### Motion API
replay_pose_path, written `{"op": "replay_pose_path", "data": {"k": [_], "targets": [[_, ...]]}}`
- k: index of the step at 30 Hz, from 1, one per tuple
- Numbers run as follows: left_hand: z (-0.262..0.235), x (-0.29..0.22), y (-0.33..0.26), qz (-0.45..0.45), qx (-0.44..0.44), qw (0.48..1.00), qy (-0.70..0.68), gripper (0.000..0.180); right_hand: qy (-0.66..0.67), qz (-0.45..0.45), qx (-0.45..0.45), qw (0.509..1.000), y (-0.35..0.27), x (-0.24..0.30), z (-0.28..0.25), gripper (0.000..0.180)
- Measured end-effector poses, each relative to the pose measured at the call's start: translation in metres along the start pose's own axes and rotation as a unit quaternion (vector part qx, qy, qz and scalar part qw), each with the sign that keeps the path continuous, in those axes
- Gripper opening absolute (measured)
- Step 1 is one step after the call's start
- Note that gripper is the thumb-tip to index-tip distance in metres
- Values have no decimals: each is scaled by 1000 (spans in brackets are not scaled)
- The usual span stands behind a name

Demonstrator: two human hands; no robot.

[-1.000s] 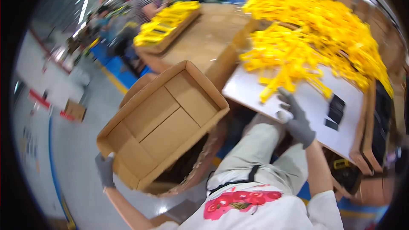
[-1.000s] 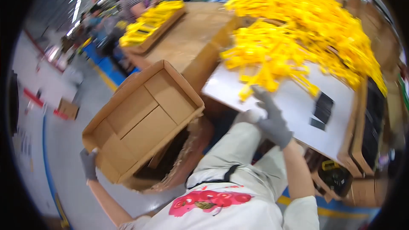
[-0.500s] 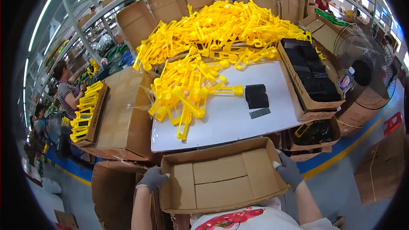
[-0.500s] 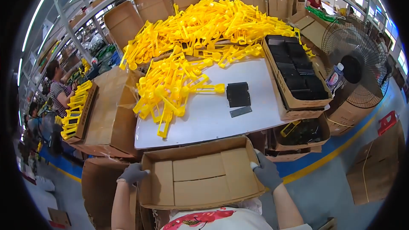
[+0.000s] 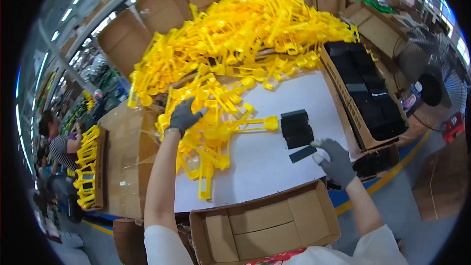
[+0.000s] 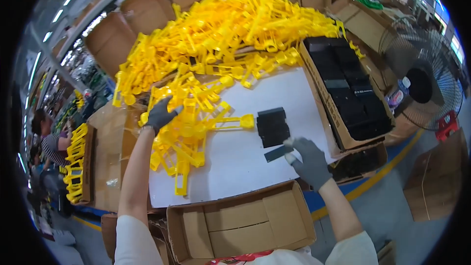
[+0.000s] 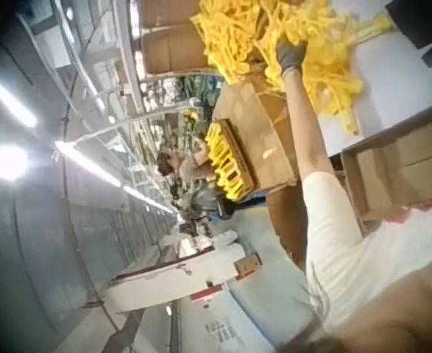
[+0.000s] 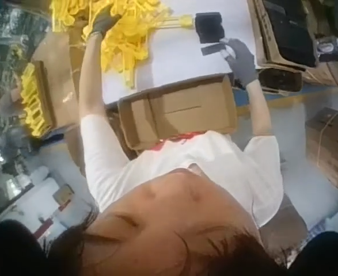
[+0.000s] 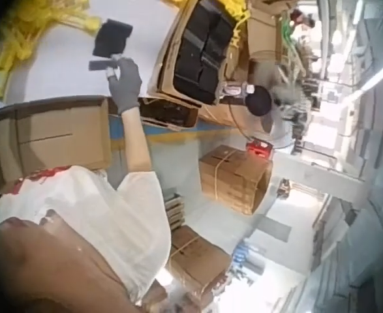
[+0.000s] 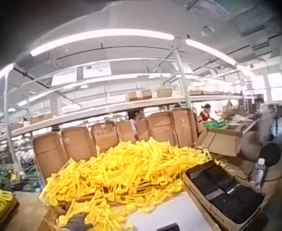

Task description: Assembling yellow plastic frames with black inserts on a factory line.

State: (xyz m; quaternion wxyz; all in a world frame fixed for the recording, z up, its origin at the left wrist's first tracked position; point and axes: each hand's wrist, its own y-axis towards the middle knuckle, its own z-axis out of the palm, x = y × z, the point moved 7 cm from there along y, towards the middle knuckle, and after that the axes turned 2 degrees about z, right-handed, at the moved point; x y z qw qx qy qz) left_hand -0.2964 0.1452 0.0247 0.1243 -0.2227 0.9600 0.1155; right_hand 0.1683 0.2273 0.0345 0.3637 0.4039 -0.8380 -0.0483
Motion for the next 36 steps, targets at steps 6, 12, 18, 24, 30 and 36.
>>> {"op": "replay_pose_path", "data": {"k": [6,12,18,24,30,36], "targets": [[60,-54,78,-47,76,994,56,81,-101,-35,87,990,32,-41,35,28],[85,-72,26,91,135,983,-88,68,-122,-10,118,985,28,-58,45,32],[58,-79,-41,143,197,966,-85,68,-128,-77,136,979,27,-33,55,33],[0,-132,-59,213,4,977,-27,43,-162,-15,239,957,36,-36,82,24],[35,-192,-88,202,77,976,-20,31,-171,38,270,947,38,-27,85,25],[27,-168,-101,195,91,975,52,43,-199,61,284,936,35,-34,89,31]]}}
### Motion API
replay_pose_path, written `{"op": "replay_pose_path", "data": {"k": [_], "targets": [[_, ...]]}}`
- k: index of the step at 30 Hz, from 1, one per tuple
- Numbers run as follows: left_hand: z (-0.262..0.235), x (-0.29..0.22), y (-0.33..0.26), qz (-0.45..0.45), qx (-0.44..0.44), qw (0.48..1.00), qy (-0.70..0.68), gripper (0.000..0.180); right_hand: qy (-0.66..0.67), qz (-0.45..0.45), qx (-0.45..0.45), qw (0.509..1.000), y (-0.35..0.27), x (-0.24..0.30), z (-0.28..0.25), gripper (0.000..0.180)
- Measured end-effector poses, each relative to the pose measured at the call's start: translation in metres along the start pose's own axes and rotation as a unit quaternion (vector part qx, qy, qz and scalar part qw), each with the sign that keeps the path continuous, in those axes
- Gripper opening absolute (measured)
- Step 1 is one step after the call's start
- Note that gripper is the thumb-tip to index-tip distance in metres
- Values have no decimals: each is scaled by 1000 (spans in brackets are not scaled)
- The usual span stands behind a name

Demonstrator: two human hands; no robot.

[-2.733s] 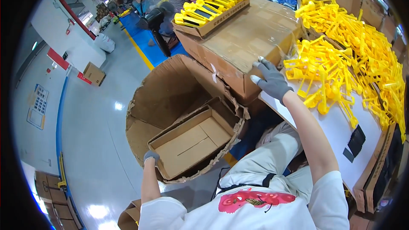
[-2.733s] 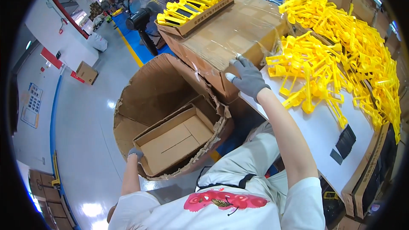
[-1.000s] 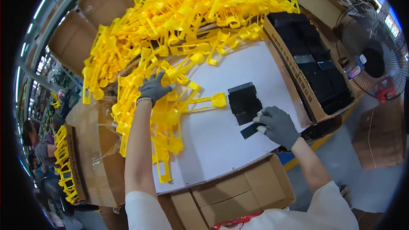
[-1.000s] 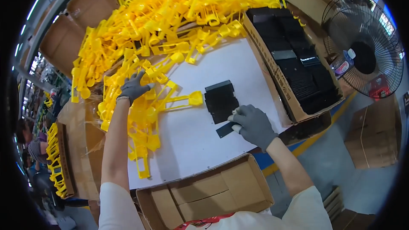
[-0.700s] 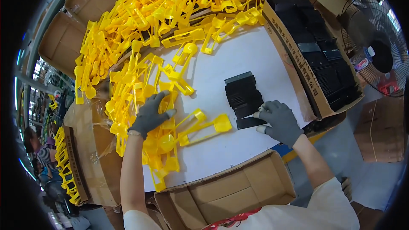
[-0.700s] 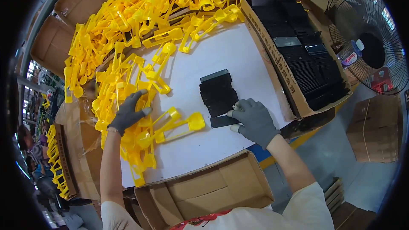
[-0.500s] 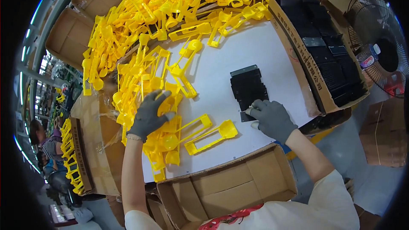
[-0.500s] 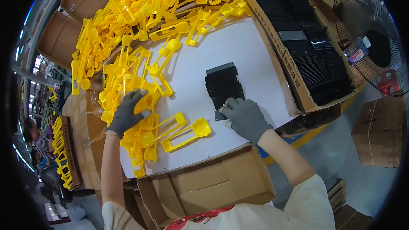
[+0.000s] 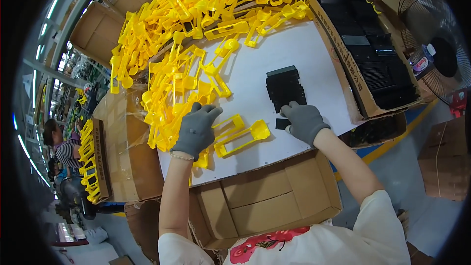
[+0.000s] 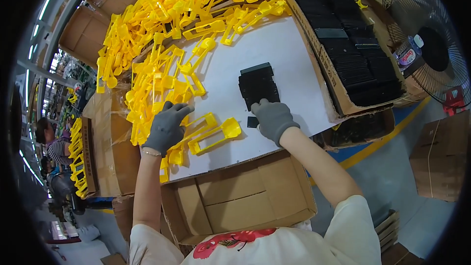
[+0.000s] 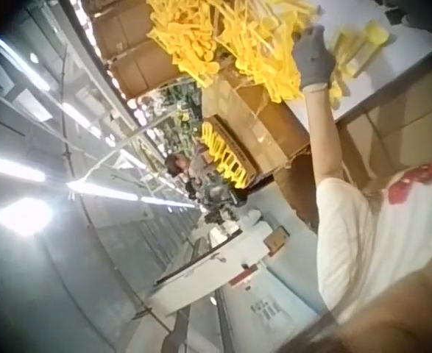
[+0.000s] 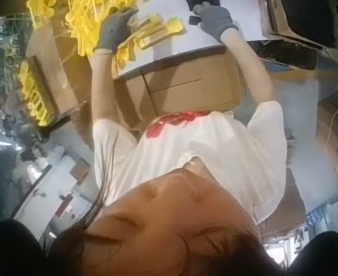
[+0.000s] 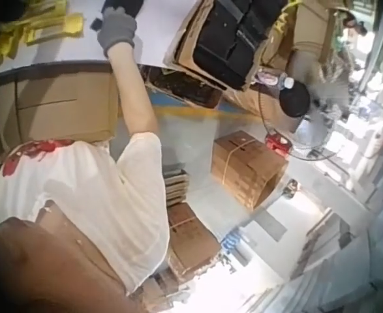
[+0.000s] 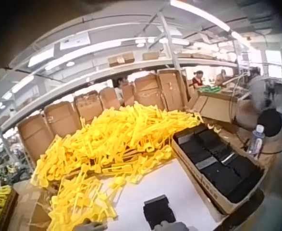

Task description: Assembling yellow plastic frames with black inserts on a factory line.

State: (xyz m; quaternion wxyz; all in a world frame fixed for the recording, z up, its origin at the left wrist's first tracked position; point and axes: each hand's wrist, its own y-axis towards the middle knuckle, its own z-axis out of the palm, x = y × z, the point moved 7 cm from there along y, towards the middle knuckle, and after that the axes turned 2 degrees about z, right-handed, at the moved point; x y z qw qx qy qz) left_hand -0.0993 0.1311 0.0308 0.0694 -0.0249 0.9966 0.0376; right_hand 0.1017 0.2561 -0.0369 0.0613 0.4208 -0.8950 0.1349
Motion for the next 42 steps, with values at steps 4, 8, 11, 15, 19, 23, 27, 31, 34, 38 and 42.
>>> {"op": "replay_pose_path", "data": {"k": [4,8,11,15,19,23,27,31,34,38,42], "targets": [[5,8,-38,43,29,998,30,53,47,-4,37,998,-4,-2,-4,23],[24,14,-69,73,62,990,103,43,94,-25,-21,995,-15,0,-17,19],[35,23,-71,141,19,976,165,34,232,32,-62,970,-28,0,-39,19],[29,23,-80,181,28,971,155,29,411,41,-91,906,-51,3,-39,20],[7,22,-90,107,10,994,8,41,518,80,-47,850,-77,4,-27,19],[3,41,-116,-205,-198,831,-478,29,584,104,-6,805,-102,11,-15,16],[29,-33,-133,-273,-112,643,-707,29,594,65,4,802,-122,43,-25,15],[65,-78,-146,-284,-54,542,-789,32,575,52,35,816,-124,69,-19,15],[66,-91,-152,-294,-33,536,-791,33,531,54,57,844,-124,72,-18,15],[70,-99,-153,-287,-16,530,-798,34,408,0,-10,913,-129,70,-17,13],[68,-103,-150,-293,-10,532,-794,33,363,8,-57,930,-134,71,-19,18]]}}
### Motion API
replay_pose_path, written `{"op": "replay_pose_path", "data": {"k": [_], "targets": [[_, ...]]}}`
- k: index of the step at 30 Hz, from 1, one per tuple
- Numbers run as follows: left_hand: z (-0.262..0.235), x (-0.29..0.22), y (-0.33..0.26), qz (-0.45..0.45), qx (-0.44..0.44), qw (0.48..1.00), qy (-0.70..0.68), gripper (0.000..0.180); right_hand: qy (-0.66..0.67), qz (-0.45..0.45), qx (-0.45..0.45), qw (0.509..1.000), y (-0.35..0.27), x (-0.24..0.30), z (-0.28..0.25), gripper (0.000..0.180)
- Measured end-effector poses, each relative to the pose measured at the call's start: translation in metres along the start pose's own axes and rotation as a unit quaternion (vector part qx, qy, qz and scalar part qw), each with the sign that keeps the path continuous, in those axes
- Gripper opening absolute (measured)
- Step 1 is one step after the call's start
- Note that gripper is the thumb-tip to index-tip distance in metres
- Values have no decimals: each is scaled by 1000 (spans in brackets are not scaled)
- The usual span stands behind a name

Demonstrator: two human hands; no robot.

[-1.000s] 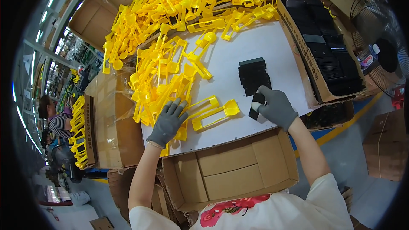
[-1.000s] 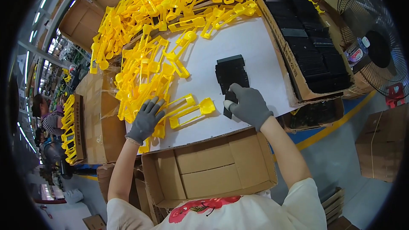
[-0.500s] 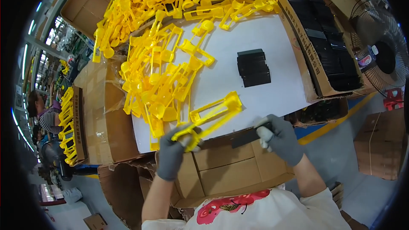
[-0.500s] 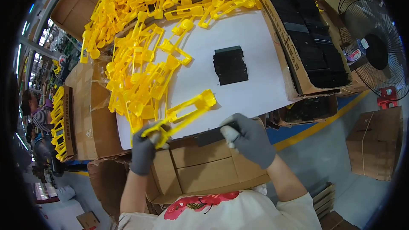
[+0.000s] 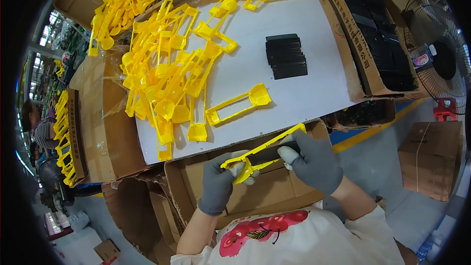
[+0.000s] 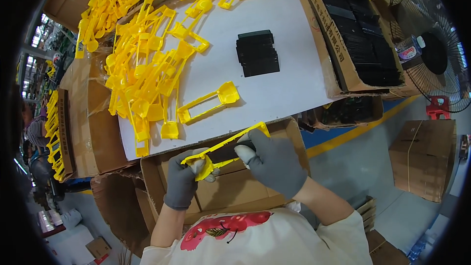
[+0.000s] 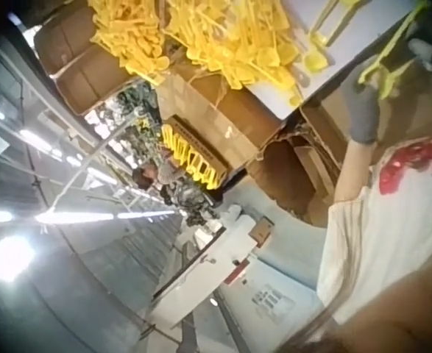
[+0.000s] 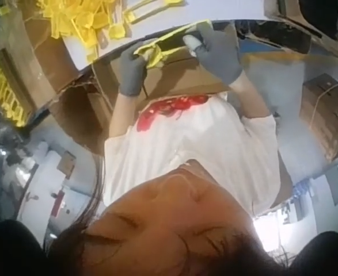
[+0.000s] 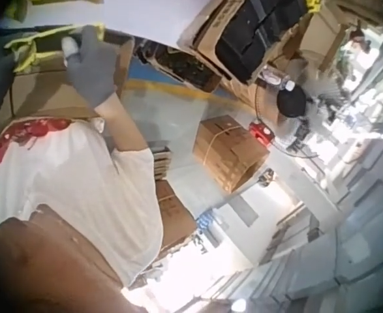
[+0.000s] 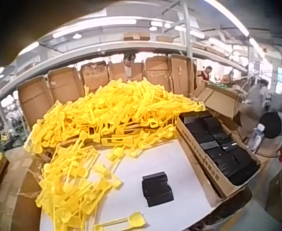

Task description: Assembling yellow plastic frames with black inserts on a factory line.

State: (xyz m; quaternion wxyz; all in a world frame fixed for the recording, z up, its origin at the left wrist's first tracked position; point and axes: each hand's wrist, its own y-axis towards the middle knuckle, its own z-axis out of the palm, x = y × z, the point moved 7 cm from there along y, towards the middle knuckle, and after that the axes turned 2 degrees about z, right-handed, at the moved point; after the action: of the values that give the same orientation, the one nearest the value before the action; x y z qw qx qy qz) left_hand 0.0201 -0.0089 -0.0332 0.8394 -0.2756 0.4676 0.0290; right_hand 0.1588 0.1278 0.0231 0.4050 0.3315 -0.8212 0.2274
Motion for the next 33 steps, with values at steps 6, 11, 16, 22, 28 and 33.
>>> {"op": "replay_pose_path", "data": {"k": [6,11,16,22,28,33], "targets": [[11,9,1,-4,-29,999,45,30,-30,5,15,999,-6,-10,8,24],[3,-2,-3,-5,-32,996,88,29,-187,-55,-168,966,-13,2,-27,41],[-4,13,0,-35,25,993,106,29,242,201,127,941,-24,-50,15,31],[10,21,5,-68,72,986,134,27,13,109,22,994,-56,-60,14,25],[42,27,36,-181,243,922,241,23,-54,147,-14,988,-72,-70,-28,37],[77,39,78,61,230,801,549,18,-116,136,-163,970,-44,-88,-73,43]]}}
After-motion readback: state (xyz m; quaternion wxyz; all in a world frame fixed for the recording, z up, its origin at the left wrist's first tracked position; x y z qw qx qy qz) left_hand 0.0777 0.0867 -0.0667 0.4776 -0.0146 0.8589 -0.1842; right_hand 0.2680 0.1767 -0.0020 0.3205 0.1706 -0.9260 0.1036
